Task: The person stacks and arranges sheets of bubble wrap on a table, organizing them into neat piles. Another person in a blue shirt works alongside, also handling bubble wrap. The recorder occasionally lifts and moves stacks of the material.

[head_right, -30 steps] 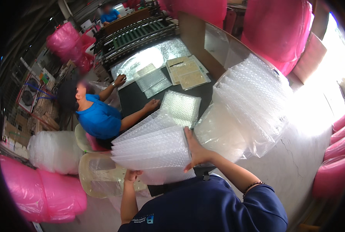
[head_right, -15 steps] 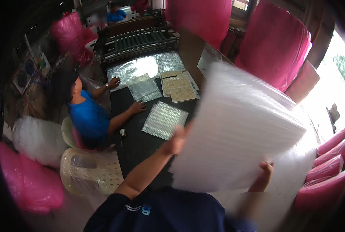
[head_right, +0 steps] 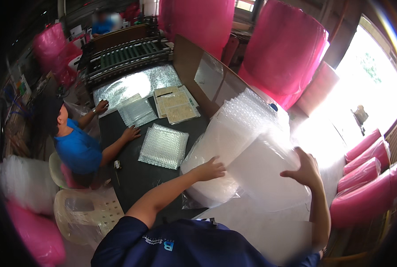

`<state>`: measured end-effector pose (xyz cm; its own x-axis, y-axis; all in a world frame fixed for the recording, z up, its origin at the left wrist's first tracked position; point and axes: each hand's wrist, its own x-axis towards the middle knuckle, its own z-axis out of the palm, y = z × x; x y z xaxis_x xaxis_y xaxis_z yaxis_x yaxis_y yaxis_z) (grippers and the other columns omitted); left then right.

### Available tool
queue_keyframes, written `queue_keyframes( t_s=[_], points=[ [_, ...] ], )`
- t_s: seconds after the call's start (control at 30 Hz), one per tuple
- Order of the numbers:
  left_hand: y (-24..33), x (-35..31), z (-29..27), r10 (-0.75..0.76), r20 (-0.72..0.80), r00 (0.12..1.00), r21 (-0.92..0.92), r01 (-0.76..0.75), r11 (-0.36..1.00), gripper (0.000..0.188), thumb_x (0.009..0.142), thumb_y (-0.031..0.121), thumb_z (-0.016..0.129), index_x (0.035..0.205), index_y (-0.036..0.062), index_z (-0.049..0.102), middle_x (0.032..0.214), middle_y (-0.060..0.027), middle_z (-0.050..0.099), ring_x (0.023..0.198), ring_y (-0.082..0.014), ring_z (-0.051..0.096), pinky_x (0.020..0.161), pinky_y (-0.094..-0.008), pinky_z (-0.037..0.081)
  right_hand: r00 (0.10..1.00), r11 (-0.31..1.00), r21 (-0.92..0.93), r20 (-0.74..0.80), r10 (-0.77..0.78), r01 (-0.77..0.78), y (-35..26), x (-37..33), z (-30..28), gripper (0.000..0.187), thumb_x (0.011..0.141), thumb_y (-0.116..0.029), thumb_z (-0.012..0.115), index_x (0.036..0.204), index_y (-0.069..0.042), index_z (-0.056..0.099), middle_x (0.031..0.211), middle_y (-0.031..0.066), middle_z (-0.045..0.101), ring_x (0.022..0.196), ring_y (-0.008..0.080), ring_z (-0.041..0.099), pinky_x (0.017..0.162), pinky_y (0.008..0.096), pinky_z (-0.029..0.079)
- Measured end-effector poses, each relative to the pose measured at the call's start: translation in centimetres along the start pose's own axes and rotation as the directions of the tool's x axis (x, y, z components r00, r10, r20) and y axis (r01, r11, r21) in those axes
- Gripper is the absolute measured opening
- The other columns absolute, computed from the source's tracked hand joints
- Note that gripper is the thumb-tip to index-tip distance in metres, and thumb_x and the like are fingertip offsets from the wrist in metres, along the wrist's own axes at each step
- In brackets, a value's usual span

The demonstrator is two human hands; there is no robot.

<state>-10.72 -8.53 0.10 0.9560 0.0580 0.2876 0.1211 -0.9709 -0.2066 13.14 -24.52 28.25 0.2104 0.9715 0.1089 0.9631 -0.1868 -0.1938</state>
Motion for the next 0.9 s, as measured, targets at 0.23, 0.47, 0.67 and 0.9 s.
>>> queue_keyframes(
  t_s=[0.23,0.47,0.67,0.9],
  points=[
    [4.8,-2.9,-7.0,-0.178,0.07,0.981,-0.184,0.188,0.965,0.014,0.081,0.013,0.048,0.093,0.0145,0.055,0.085,-0.0002,0.055,0.089,-0.0163,0.055,0.089,-0.0446,0.036,0.968,0.939,-0.286,0.212,-0.134,0.193,-5.1,8.5,1.4,0.075,0.05,-0.046,0.081,0.105,-0.002,0.055,0.097,0.0177,0.061,0.095,0.0335,0.057,0.08,0.0419,0.044],
    [9.6,2.9,-14.4,-0.006,-0.101,0.995,-0.34,-0.029,0.94,0.002,0.078,0.009,0.051,0.081,0.0085,0.052,0.075,-0.0028,0.054,0.074,-0.0171,0.057,0.075,-0.0322,0.039,0.929,0.935,-0.264,0.343,-0.138,0.236,-15.3,14.6,4.5,0.061,0.05,-0.044,0.078,0.092,-0.004,0.06,0.093,0.0144,0.062,0.092,0.0301,0.059,0.076,0.0398,0.045],
    [9.2,4.5,-17.3,-0.093,-0.438,0.894,-0.67,-0.256,0.697,0.003,0.079,0.007,0.055,0.081,0.0079,0.052,0.074,-0.0063,0.054,0.07,-0.0209,0.057,0.072,-0.0363,0.041,0.892,0.925,-0.239,0.415,-0.177,0.295,-15.5,15.4,5.9,0.06,0.053,-0.043,0.078,0.095,-0.004,0.06,0.091,0.0139,0.064,0.089,0.0308,0.061,0.075,0.0394,0.047],
    [2.2,-0.6,-18.6,-0.409,-0.233,0.882,-0.551,0.227,0.803,0.015,0.077,0.022,0.064,0.082,0.0089,0.058,0.074,-0.0059,0.055,0.072,-0.0241,0.058,0.071,-0.0369,0.042,0.926,0.94,-0.13,0.257,-0.276,0.316,-12.6,10.2,8.1,0.072,0.062,-0.044,0.075,0.111,-0.003,0.042,0.092,0.0198,0.06,0.088,0.037,0.059,0.075,0.0443,0.046]
  ],
)
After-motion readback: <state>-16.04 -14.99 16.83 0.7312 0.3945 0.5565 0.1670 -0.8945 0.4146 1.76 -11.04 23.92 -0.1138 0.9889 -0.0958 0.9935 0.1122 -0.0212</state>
